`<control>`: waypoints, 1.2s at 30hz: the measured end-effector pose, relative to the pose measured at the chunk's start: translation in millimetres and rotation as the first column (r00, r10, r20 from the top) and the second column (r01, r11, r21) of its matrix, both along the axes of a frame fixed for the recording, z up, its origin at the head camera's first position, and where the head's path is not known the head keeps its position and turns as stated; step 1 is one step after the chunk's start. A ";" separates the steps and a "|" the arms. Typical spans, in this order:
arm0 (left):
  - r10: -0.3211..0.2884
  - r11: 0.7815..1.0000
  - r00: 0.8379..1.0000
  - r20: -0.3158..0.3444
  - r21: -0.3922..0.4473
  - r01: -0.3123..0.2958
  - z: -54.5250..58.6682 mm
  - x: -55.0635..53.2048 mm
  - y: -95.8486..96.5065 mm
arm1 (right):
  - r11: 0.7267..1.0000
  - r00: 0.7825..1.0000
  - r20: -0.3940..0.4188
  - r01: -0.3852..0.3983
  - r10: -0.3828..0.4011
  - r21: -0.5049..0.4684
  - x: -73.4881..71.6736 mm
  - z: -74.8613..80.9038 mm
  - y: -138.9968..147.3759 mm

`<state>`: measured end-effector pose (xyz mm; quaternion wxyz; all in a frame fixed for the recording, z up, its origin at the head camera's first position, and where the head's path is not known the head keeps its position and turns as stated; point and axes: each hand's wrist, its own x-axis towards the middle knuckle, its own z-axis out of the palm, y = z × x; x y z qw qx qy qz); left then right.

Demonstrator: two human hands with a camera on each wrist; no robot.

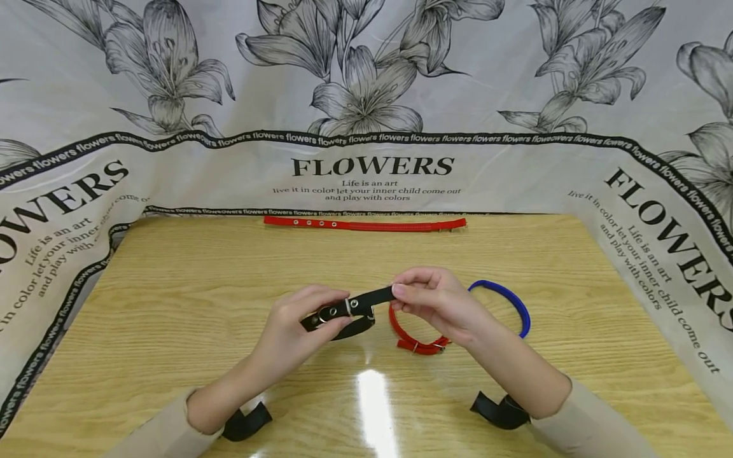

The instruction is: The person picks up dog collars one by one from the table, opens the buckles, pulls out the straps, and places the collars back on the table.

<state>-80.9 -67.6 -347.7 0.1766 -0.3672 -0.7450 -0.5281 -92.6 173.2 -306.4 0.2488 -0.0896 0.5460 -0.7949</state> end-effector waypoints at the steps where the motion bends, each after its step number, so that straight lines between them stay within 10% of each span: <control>1: -0.002 1.000 1.000 0.001 0.002 0.002 0.1 0.2 -0.4 | 1.000 1.000 0.002 0.003 -0.003 0.002 0.1 0.0 0.3; 36: 0.020 0.999 0.996 0.089 0.033 -0.023 1.3 3.6 -8.7 | 0.999 0.999 0.043 0.022 -0.020 -0.037 -2.4 1.2 8.9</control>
